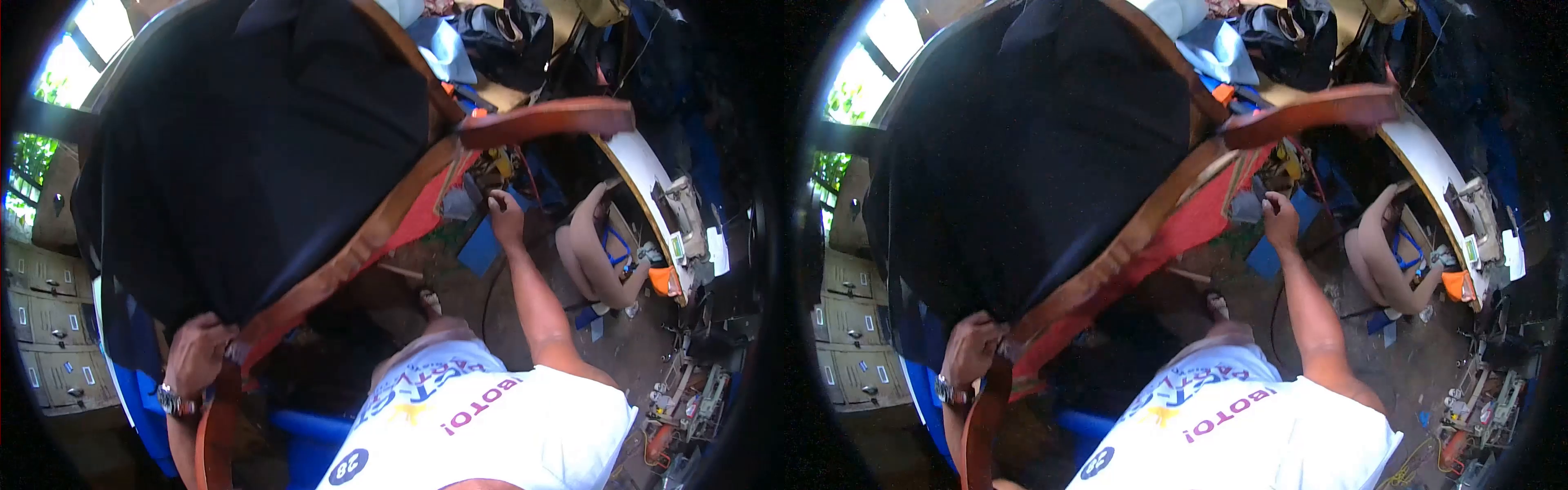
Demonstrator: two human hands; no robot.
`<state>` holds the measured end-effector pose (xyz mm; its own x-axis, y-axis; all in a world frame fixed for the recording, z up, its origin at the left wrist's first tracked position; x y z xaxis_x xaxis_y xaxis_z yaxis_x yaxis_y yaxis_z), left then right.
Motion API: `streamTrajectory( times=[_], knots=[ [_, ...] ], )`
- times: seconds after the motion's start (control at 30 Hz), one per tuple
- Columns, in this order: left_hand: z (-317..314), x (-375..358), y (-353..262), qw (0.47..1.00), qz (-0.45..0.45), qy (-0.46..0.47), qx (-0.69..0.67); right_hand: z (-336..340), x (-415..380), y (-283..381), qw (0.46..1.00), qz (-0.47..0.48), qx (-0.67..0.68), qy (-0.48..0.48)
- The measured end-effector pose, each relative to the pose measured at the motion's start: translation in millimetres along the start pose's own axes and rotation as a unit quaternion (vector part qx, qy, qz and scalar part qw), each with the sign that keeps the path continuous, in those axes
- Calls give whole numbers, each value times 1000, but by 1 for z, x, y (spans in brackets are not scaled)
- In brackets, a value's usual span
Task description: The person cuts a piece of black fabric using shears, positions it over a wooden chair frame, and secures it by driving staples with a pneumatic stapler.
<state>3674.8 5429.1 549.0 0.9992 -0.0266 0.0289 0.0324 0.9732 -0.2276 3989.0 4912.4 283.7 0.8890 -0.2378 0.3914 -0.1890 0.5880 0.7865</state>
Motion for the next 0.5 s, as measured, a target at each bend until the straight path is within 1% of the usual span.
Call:
streamTrajectory(
  times=[0.07,0.1,0.13,0.17,0.2,0.23,0.27,0.3,0.33,0.37,0.4,0.5],
  knots=[
    [-1,5,2,999,50,1,-16,-25,52,-7,1000,7,-26,-8],
    [-2,5,6,997,76,2,-21,-43,75,-9,998,-13,-57,23],
    [-3,6,12,994,102,4,-26,-53,95,6,983,121,-136,-37],
    [-4,7,16,992,117,6,-37,-68,109,20,939,249,-213,-99],
    [-6,7,19,990,133,10,-47,-85,121,25,892,358,-248,-118],
    [-8,7,28,984,156,17,-83,-101,129,27,828,459,-283,-151],
    [-13,3,39,969,218,35,-111,-127,170,-12,888,389,-209,-129],
    [-11,11,36,974,198,37,-100,-151,209,-51,933,315,-128,-119],
    [-7,14,34,978,188,33,-89,-168,225,-28,949,242,-198,-33],
    [-6,15,36,976,198,36,-83,-178,233,8,944,175,-276,57],
    [-6,17,38,974,209,37,-81,-195,243,5,928,142,-325,112],
    [-11,11,43,973,207,34,-99,-202,253,-25,895,113,-396,169]
  ],
)
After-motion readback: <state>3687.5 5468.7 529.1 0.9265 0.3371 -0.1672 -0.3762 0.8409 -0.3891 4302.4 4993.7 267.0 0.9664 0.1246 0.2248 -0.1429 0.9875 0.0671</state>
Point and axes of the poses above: each hand's wrist, its own x-axis towards the middle knuckle, its own z-axis out of the back of the hand, y = z × x, the point moved 9 cm from there along x, towards the middle knuckle, and after that the axes turned 9 degrees about -y, right-handed, at the moved point
